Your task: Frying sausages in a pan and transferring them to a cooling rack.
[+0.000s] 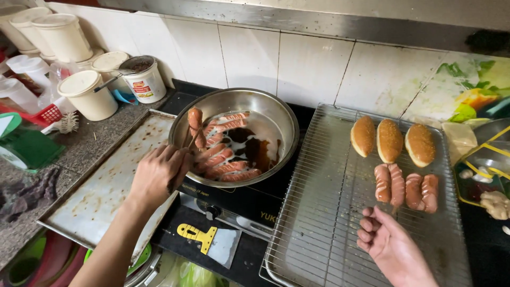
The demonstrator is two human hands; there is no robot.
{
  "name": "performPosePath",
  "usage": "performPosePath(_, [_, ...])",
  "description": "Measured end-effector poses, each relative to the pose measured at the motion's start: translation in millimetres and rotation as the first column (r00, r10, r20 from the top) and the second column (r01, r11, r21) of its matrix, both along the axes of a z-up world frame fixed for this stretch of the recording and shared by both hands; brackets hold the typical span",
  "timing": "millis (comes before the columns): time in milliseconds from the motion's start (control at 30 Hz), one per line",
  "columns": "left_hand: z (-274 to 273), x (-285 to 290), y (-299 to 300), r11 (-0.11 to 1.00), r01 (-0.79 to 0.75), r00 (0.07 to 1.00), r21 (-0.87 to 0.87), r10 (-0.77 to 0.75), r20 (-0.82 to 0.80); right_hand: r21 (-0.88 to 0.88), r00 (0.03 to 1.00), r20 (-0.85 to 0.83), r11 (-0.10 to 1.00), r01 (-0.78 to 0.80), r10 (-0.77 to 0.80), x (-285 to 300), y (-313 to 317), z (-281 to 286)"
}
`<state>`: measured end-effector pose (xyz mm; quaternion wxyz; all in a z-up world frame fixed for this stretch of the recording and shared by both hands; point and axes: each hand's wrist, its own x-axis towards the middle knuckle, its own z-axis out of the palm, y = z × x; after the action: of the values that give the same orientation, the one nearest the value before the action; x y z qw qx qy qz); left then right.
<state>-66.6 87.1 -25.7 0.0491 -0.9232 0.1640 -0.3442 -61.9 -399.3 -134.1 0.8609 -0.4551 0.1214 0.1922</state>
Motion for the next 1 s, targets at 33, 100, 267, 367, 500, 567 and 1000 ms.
performPosePath(33, [1,-1,0,1.000,0.000,1.000,0.000,0.000,0.001,0.000,1.000,0.001,1.000,0.000,0.000,0,-1,-2])
performPosePath(100, [3,-2,-1,0.998,0.018,1.000,-0.056,-0.017,0.005,0.009,1.000,0.005,1.000,-0.006,0.006,1,-3,-7])
performPosePath(267, [-1,-2,2,0.999,0.005,1.000,-0.048,-0.005,0.003,0.002,1.000,0.006,1.000,0.007,-0.007,-2,-2,0])
performPosePath(367, [0,-3,2,1.000,0.002,1.000,-0.030,-0.002,0.014,-0.004,1.000,0.004,1.000,0.012,-0.012,-3,-2,1])
performPosePath(500, [-2,-3,4,0.999,0.012,1.000,-0.046,-0.012,0.013,0.005,1.000,0.006,1.000,0.010,-0.010,-2,-6,-5])
performPosePath(567, [-2,-2,5,0.999,-0.001,1.000,-0.042,0.001,0.005,-0.014,1.000,-0.007,1.000,0.016,-0.017,-2,-4,-1])
performPosePath(1000, [-5,-3,10,0.997,0.001,1.000,-0.081,0.001,0.020,-0.002,1.000,0.008,1.000,0.006,-0.006,9,1,1])
